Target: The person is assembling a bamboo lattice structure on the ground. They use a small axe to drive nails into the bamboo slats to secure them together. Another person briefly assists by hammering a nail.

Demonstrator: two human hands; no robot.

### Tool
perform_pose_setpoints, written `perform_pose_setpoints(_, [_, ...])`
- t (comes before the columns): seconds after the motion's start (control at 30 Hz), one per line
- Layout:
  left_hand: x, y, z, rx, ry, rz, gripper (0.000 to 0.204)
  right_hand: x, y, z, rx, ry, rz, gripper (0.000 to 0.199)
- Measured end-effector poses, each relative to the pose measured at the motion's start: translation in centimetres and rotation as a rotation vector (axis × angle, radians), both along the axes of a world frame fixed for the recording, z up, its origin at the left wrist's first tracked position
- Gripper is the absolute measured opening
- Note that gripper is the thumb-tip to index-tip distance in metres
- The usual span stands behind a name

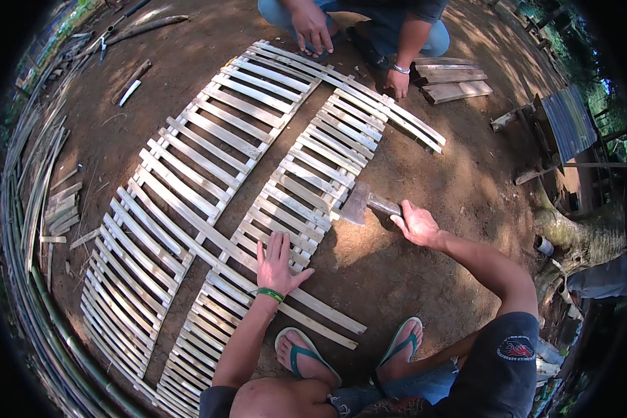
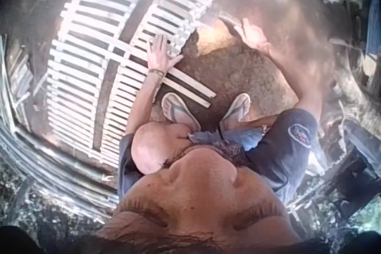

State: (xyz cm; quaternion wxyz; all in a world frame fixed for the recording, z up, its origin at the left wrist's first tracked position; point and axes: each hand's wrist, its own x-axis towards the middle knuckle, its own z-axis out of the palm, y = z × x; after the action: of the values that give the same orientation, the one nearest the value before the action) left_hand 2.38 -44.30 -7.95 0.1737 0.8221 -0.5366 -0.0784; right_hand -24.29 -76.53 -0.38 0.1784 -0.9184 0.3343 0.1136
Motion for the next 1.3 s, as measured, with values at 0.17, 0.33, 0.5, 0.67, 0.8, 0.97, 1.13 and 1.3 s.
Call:
perform_pose_setpoints(0.17, [-2.2,-3.4,2.2,0.233,-0.142,0.081,0.108,-3.1,3.0,-0.8,0.524,-0.135,-0.572,0.054])
perform_pose_setpoints(0.33, [-3.6,-2.4,0.6,0.215,-0.323,0.132,0.092,-3.1,5.0,-4.0,0.838,-0.379,-0.867,0.045])
perform_pose_setpoints(0.5, [-0.9,-1.0,-1.2,0.07,-0.189,-0.012,0.077,-0.8,5.8,-6.9,0.889,-0.512,-0.955,0.042])
perform_pose_setpoints(0.67, [-0.4,-1.8,-0.4,0.083,-0.119,-0.06,0.07,0.1,5.9,-7.9,0.893,-0.547,-0.968,0.044])
perform_pose_setpoints(0.8, [-0.5,-0.8,0.1,0.142,-0.084,-0.081,0.068,0.6,4.2,-8.5,0.847,-0.567,-0.899,0.046])
perform_pose_setpoints(0.97, [-0.5,1.0,-2.1,-0.088,-0.244,-0.131,0.072,0.9,1.1,-8.0,0.783,-0.587,-0.786,0.047])
perform_pose_setpoints(1.13, [-0.5,1.7,-1.6,-0.091,-0.169,-0.117,0.065,-0.7,-0.1,-5.5,0.725,-0.443,-0.658,0.048])
perform_pose_setpoints(1.3, [-0.8,1.4,-1.1,-0.118,-0.157,-0.11,0.06,-7.6,-1.0,-4.4,0.398,-0.28,-0.43,0.051])
